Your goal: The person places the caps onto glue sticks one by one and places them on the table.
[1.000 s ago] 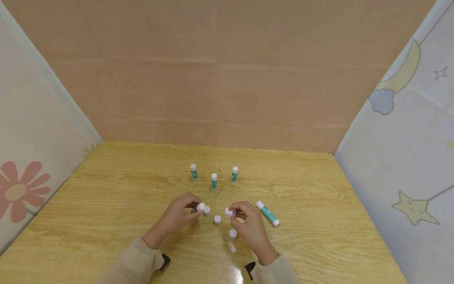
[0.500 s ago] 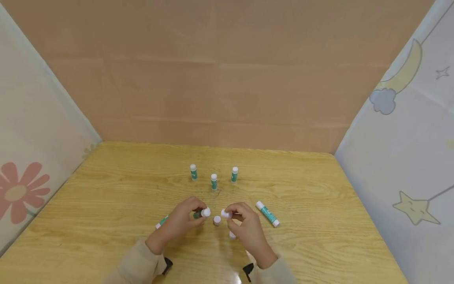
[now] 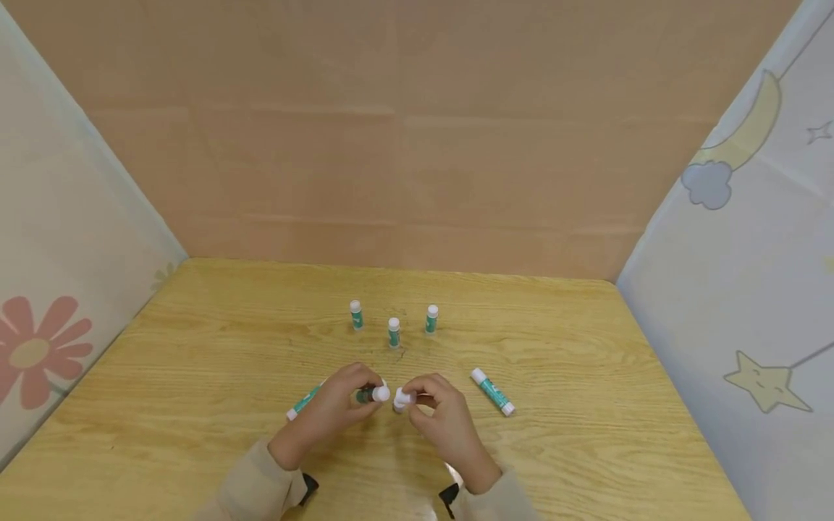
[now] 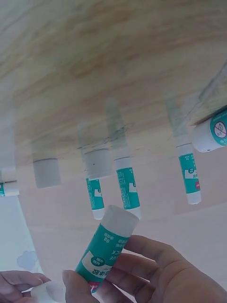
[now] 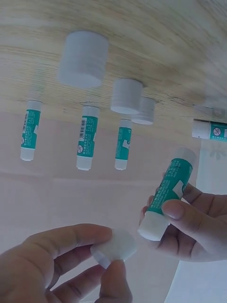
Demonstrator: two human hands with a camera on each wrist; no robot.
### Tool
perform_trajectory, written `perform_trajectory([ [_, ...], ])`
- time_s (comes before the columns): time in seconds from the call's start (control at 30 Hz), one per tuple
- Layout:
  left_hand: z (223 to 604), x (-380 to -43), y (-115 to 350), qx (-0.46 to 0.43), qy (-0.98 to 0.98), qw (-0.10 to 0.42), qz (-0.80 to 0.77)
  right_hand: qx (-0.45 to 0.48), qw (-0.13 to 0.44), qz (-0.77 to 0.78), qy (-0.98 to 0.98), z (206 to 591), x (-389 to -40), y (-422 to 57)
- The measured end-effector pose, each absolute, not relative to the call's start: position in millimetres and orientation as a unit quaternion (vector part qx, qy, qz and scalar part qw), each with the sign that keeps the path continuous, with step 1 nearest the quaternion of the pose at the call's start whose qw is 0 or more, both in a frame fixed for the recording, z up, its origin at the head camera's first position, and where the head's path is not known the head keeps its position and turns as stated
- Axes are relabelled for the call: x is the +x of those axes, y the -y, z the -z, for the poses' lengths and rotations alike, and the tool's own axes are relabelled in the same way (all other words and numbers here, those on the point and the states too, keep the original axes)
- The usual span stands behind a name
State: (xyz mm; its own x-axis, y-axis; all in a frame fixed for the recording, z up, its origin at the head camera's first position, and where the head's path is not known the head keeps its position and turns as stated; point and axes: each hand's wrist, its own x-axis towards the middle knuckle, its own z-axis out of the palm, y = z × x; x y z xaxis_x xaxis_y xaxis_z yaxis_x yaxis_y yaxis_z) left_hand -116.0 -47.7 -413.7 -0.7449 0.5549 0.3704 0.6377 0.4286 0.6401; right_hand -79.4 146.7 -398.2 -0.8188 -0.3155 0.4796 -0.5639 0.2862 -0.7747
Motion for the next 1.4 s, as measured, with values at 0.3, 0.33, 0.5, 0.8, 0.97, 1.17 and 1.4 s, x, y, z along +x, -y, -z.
perform_trajectory([
  [0.3, 412.4, -114.8, 47.2, -0.359, 0.846, 0.068, 0.387, 0.296, 0.121, -0.522, 0.791, 399.3, -80.8, -143.0],
  [0.33, 412.2, -114.6, 47.1, -0.361, 0.846, 0.070, 0.386, 0.297, 0.121, -0.522, 0.790, 399.6, -81.0, -142.8],
  [0.5, 411.6, -113.3, 46.0, -0.359, 0.852, 0.067, 0.375, 0.298, 0.121, -0.520, 0.791, 400.9, -81.5, -141.5],
  [0.8, 409.3, -110.7, 42.3, -0.357, 0.863, 0.078, 0.350, 0.309, 0.126, -0.506, 0.796, 401.6, -81.5, -140.0],
  [0.97, 411.0, -110.4, 41.1, -0.359, 0.864, 0.078, 0.343, 0.304, 0.119, -0.505, 0.799, 400.3, -81.1, -139.6],
  [1.17, 412.0, -110.1, 40.1, -0.366, 0.865, 0.082, 0.333, 0.301, 0.106, -0.502, 0.804, 400.3, -81.0, -139.6],
  [1.4, 411.8, -109.2, 39.1, -0.376, 0.871, 0.098, 0.301, 0.284, 0.086, -0.501, 0.813, 398.7, -79.9, -137.8],
])
